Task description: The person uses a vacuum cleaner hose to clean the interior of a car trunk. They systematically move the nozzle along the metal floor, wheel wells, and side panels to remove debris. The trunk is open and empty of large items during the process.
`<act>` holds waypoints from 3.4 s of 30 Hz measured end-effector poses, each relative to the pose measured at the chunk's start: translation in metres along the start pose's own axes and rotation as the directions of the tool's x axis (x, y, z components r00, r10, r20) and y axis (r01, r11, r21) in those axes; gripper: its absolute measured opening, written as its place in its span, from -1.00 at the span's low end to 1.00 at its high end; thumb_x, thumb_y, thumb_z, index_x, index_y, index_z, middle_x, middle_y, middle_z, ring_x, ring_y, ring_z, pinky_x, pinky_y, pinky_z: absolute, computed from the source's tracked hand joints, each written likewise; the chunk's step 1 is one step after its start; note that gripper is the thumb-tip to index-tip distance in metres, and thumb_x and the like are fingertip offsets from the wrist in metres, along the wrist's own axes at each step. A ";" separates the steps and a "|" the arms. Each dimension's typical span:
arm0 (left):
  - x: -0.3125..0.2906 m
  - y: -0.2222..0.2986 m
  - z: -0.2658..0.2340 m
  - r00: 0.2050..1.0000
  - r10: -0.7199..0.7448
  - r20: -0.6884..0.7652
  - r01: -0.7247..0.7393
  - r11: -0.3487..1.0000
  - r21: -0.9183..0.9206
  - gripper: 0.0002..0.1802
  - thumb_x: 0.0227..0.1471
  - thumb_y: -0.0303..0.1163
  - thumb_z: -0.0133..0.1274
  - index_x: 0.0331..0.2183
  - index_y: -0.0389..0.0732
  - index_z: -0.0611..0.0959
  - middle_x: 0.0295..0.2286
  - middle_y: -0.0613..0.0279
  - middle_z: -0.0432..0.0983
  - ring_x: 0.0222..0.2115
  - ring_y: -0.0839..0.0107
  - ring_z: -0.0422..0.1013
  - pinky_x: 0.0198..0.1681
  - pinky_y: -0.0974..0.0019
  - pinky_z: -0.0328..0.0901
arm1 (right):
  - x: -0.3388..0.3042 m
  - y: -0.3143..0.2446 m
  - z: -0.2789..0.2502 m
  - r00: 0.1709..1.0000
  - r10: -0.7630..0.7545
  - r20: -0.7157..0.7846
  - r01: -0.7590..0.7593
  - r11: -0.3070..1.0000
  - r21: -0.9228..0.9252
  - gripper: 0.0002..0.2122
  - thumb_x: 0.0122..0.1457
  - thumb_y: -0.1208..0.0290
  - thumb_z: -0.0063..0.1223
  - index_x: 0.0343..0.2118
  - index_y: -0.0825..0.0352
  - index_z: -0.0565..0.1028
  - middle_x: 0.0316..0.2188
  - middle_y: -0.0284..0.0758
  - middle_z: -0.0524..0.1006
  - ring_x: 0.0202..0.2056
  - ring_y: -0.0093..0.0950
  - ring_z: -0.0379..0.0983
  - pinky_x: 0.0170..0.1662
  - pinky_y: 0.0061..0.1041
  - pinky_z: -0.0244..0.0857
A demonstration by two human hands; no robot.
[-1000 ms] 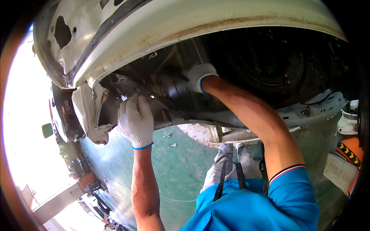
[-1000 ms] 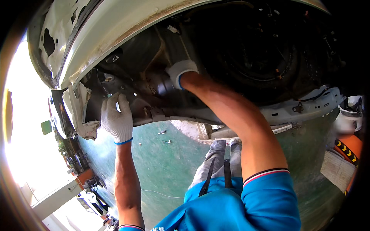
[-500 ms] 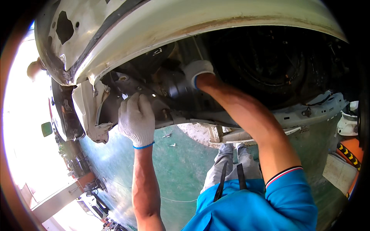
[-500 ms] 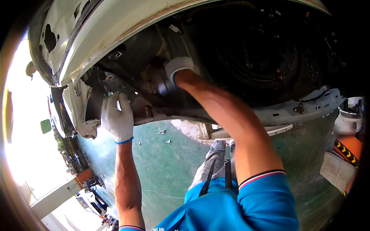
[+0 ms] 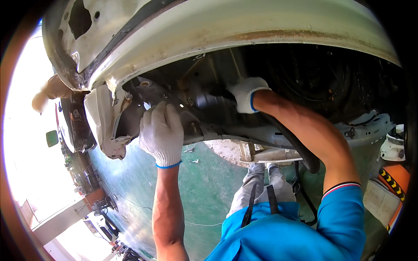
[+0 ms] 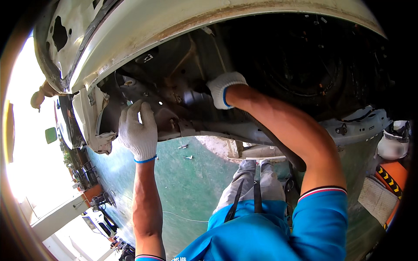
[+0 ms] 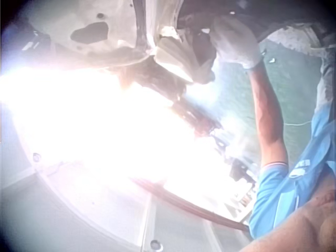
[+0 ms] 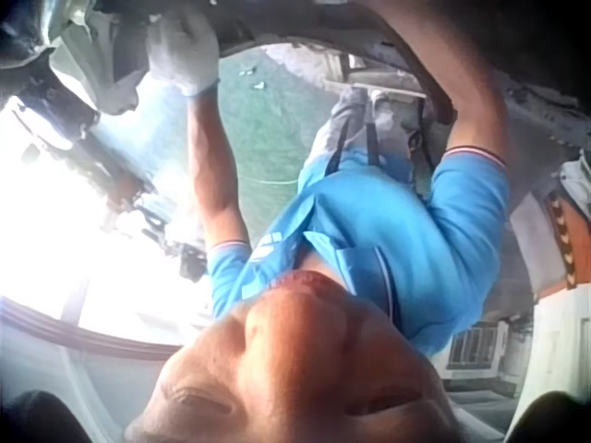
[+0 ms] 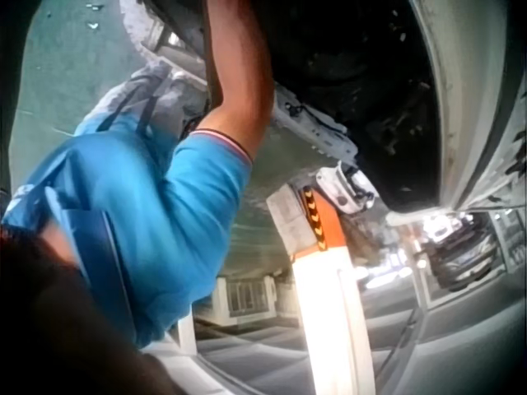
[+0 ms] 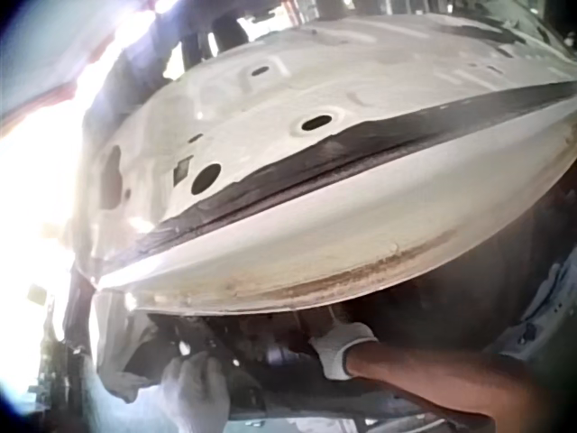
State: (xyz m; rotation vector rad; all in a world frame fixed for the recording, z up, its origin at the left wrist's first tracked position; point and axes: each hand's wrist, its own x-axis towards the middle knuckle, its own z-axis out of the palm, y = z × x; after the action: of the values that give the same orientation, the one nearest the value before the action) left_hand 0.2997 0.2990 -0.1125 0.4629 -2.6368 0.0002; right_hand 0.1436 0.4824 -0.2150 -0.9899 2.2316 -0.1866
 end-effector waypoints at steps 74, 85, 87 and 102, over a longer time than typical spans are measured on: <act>-0.006 0.001 -0.004 0.986 -0.149 0.071 0.151 0.988 -0.017 -0.76 0.28 -0.34 0.22 -0.14 -0.30 0.81 -0.26 0.04 0.71 -0.32 0.21 0.64 -0.20 0.16 0.50 | 0.064 -0.024 0.072 0.982 -0.153 -0.109 0.181 0.932 0.315 -0.64 0.07 0.41 0.30 -0.02 0.22 0.77 -0.02 -0.14 0.73 0.02 -0.12 0.68 -0.01 -0.09 0.58; -0.007 -0.004 -0.003 0.985 -0.154 0.080 0.157 0.987 -0.039 -0.76 0.27 -0.33 0.23 -0.16 -0.29 0.82 -0.21 0.01 0.72 -0.25 0.12 0.66 -0.13 0.11 0.51 | 0.062 0.009 0.082 0.900 -0.407 0.155 0.430 0.888 -0.162 -0.66 0.05 0.40 0.27 -0.07 0.22 0.79 -0.07 -0.17 0.76 -0.02 -0.11 0.71 -0.11 -0.08 0.61; -0.006 -0.004 -0.002 0.989 -0.131 0.076 0.133 0.991 -0.025 -0.77 0.26 -0.34 0.23 -0.16 -0.29 0.82 -0.21 0.01 0.72 -0.24 0.11 0.66 -0.12 0.11 0.51 | 0.059 0.010 0.082 0.890 -0.398 0.224 0.438 0.882 -0.175 -0.64 0.03 0.40 0.27 -0.06 0.21 0.79 -0.06 -0.17 0.76 -0.02 -0.11 0.70 -0.11 -0.07 0.60; -0.004 0.003 -0.002 0.974 -0.202 0.102 0.205 0.978 -0.023 -0.75 0.26 -0.35 0.23 -0.12 -0.29 0.81 -0.23 0.01 0.72 -0.26 0.11 0.66 -0.17 0.11 0.50 | 0.082 -0.004 0.038 0.958 -0.288 0.004 0.287 0.957 0.045 -0.67 0.12 0.41 0.24 -0.03 0.19 0.77 -0.04 -0.12 0.74 0.03 -0.10 0.68 0.00 -0.10 0.55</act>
State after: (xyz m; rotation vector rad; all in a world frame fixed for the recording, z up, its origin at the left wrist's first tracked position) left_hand 0.3033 0.3036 -0.1125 0.7373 -2.6680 -0.1355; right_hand 0.1308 0.4271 -0.2862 -1.2855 2.0560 -0.3576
